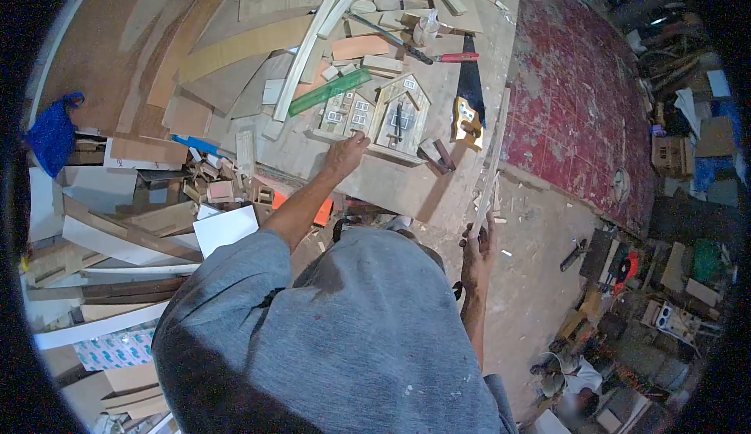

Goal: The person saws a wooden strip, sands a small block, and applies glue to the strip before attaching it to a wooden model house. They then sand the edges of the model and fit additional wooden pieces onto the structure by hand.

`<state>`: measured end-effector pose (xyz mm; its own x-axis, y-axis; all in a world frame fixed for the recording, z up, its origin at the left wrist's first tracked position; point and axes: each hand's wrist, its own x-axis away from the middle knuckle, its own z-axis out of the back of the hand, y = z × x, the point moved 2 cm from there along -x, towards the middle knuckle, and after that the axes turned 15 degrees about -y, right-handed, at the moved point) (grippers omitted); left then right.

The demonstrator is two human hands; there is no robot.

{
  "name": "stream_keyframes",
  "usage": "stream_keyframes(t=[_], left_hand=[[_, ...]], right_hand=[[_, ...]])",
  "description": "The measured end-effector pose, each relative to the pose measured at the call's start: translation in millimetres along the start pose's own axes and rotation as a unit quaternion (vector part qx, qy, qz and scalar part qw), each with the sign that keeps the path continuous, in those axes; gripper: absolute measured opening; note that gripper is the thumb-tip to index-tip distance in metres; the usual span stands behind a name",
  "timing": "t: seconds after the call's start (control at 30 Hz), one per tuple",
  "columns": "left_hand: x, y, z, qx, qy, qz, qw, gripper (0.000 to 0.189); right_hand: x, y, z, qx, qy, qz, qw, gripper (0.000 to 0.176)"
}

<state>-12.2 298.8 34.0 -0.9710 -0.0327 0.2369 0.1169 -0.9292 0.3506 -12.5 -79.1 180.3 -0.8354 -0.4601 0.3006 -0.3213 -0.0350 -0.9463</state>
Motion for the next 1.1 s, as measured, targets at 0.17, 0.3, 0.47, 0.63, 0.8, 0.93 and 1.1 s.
stream_keyframes(t=[0.17,0.3,0.47,0.63,0.8,0.93,1.1], left_hand=[[-1,-1,-1,0.004,-0.022,-0.001,1.000,0.016],[-4,-2,-8,-0.005,0.000,-0.003,1.000,0.018],[0,9,-9,-0.016,0.019,0.025,0.999,0.019],[17,20,-5,0.230,0.118,0.167,0.951,0.036],[3,12,-48,0.797,0.066,0.275,0.534,0.049],[-20,7,-79,0.838,0.131,0.322,0.421,0.059],[-27,8,-85,0.838,0.130,0.311,0.430,0.065]], right_hand=[[-3,0,-2,0.014,0.023,-0.012,1.000,0.064],[-5,1,-6,0.038,0.027,-0.006,0.999,0.064],[-1,9,-2,0.047,0.042,-0.028,0.998,0.065],[10,16,-5,0.050,0.060,-0.038,0.996,0.066],[17,24,-9,0.026,0.086,-0.026,0.996,0.067],[15,22,-2,0.048,0.095,-0.024,0.994,0.066],[-6,14,22,0.069,0.062,-0.088,0.992,0.065]])
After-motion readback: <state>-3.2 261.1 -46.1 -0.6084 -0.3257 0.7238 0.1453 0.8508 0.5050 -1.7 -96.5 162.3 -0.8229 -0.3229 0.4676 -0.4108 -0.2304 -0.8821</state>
